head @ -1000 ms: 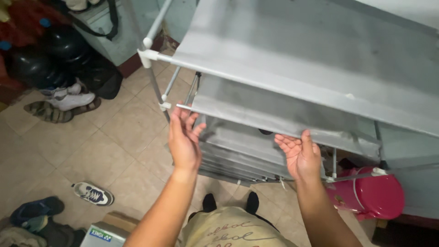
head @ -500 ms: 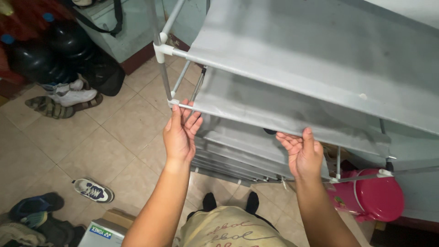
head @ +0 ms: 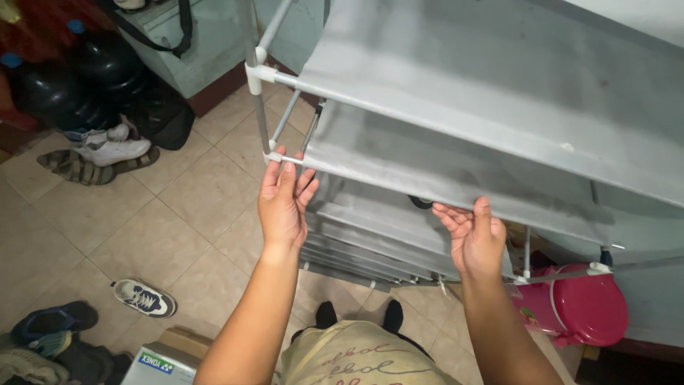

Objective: The person applies black tape to the frame and joints of a tiered shelf unit using a roll of tape and a pair of scissors to secure the components.

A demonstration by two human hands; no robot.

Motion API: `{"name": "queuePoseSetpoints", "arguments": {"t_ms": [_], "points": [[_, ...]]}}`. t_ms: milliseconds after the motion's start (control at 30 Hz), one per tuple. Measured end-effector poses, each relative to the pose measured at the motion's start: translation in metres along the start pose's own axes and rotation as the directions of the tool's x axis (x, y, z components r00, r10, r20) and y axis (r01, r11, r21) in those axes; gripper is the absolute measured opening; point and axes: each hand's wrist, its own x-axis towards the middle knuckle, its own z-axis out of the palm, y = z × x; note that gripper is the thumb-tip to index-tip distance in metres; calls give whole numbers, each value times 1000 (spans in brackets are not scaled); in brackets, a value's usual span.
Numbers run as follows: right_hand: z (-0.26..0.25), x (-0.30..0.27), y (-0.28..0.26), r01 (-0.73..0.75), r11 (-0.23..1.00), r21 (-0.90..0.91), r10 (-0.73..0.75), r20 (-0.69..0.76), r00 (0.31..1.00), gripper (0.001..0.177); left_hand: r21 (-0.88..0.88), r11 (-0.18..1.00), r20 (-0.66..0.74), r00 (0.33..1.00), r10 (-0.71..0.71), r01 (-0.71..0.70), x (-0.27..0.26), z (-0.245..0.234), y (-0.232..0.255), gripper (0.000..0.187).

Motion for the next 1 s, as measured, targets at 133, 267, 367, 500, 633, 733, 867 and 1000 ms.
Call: {"name": "queuePoseSetpoints", "arguments": {"t_ms": [133, 267, 367, 500, 633, 733, 867, 1000], "points": [[1, -3, -3, 24, 999, -25, -23, 38, 999, 40, 35, 999, -2, 1000, 29, -29, -2, -1, 1, 47], [-1, -2, -5, 10, 999, -33, -8, 34, 999, 42, 55, 998, -7, 999, 44, -44, -1, 1, 1, 47], [-1, -1, -5, 20, 1000, -21, -19, 24, 1000, 40, 56, 996, -11, 998, 69, -68, -3, 3, 0, 46], [2, -2, -7, 26, 999, -30, -25, 30, 999, 40, 56, 996, -18, 998, 63, -62, -5, 4, 2, 44], [1, -2, -1, -11, 1000, -9, 11, 22, 1000, 39, 46, 997, -41, 997, 71, -69, -6, 7, 4, 42], [-1, -7, 7, -78, 997, 14, 77, 22, 997, 41, 61, 996, -57, 996, 73, -70, -9, 9, 2, 43], [5, -15, 12, -199, 979, -37, 198, -24, 980, 45, 84, 995, -43, 997, 57, -53, -16, 14, -7, 41], [7, -12, 4, -219, 974, -61, 216, -53, 975, 43, 223, 969, 146, 979, -140, 105, -32, 38, -47, 32]]}}
